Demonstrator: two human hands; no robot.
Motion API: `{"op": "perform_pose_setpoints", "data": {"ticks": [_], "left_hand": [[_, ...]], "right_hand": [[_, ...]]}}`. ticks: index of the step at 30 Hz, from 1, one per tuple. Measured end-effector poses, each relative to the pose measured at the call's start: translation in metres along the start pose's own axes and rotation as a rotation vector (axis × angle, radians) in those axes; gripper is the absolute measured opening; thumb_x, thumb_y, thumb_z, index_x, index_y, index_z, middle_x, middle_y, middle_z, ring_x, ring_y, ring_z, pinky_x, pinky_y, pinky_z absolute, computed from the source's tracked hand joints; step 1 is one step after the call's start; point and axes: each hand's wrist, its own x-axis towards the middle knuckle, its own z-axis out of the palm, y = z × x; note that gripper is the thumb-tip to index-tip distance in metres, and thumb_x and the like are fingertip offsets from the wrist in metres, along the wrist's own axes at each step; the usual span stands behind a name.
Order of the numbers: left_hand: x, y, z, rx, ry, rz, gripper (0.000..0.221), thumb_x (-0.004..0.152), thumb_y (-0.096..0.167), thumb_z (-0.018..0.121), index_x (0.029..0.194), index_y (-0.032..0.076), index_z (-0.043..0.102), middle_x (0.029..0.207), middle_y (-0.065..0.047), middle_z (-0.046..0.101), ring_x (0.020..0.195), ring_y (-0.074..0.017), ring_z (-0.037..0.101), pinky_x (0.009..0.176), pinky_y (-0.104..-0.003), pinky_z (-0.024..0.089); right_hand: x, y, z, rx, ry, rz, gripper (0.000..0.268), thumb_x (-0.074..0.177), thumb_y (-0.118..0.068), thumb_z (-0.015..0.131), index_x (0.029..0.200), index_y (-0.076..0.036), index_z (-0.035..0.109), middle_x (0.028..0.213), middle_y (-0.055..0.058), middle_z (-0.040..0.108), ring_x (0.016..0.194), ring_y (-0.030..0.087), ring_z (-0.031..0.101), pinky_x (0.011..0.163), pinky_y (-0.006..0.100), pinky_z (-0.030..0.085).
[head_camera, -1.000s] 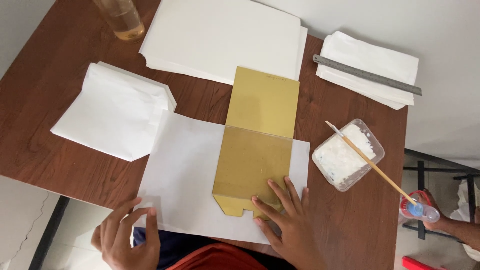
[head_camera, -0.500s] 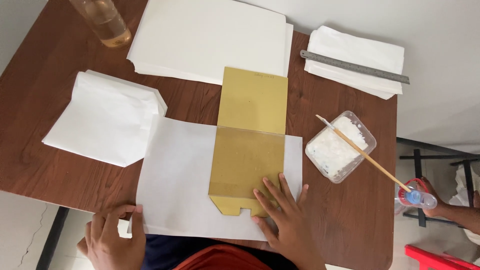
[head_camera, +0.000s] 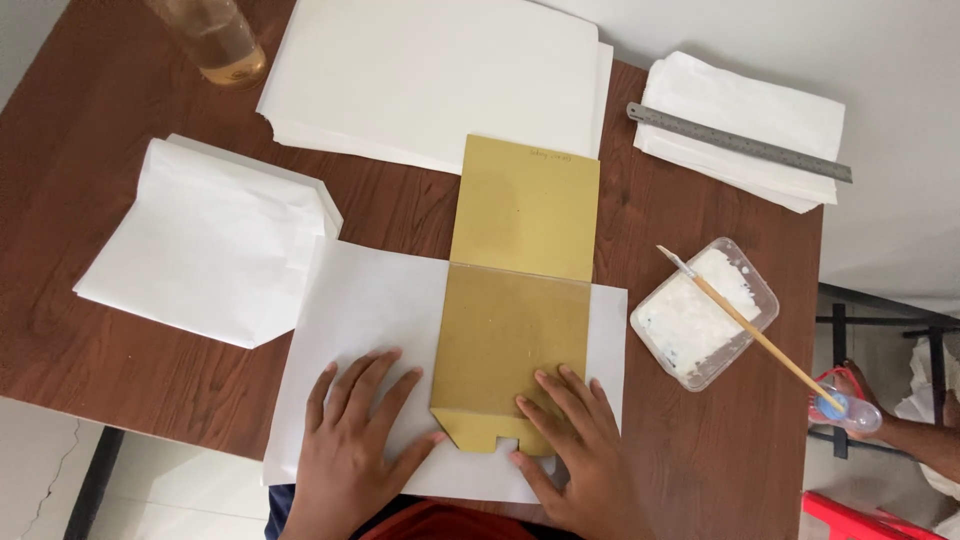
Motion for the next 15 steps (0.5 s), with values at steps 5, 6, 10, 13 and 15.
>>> {"op": "perform_pose_setpoints", "data": {"ticks": [5,6,10,13,15], "left_hand": [[0.002,-0.002,0.001,0.003,0.02,0.006,0.053,0.089,0.057,0.069,0.128,0.021,0.065,0.145,-0.006,0.059,0.132,-0.0256,0.058,0.115,-0.052,0.04],[0.001,-0.001,0.001,0.0,0.017,0.003,0.053,0.089,0.057,0.069,0.128,0.021,0.065,0.145,-0.006,0.059,0.132,-0.0256,0.058,0.115,-0.052,0.04],[0.002,-0.002,0.003,0.011,0.009,-0.017,0.054,0.089,0.058,0.068,0.129,0.022,0.066,0.146,-0.004,0.058,0.133,-0.0238,0.057,0.116,-0.05,0.039],[0.002,-0.003,0.003,0.006,0.003,-0.025,0.054,0.088,0.059,0.068,0.129,0.023,0.066,0.146,-0.004,0.058,0.133,-0.0234,0.057,0.116,-0.05,0.039],[0.002,-0.004,0.002,0.001,0.008,-0.016,0.054,0.088,0.058,0.068,0.129,0.023,0.067,0.145,-0.004,0.059,0.132,-0.0236,0.058,0.116,-0.05,0.039]], "right_hand": [[-0.004,0.011,0.007,-0.05,-0.028,-0.022,0.055,0.09,-0.037,0.074,0.143,-0.027,0.06,0.158,0.005,0.049,0.152,0.033,0.039,0.126,0.055,0.021],[-0.005,0.012,0.007,-0.051,-0.033,-0.019,0.055,0.09,-0.037,0.074,0.143,-0.027,0.06,0.158,0.005,0.049,0.152,0.033,0.039,0.126,0.055,0.021],[-0.003,0.015,0.01,-0.182,-0.025,-0.091,0.052,0.095,-0.043,0.066,0.144,-0.028,0.058,0.158,0.008,0.048,0.15,0.035,0.042,0.122,0.057,0.027],[-0.001,0.012,0.009,-0.185,-0.016,-0.101,0.05,0.095,-0.042,0.066,0.142,-0.028,0.059,0.157,0.009,0.05,0.149,0.037,0.043,0.121,0.058,0.029],[0.0,0.01,0.007,-0.181,-0.013,-0.096,0.048,0.094,-0.042,0.067,0.14,-0.028,0.061,0.155,0.009,0.051,0.148,0.037,0.044,0.12,0.059,0.029]]}}
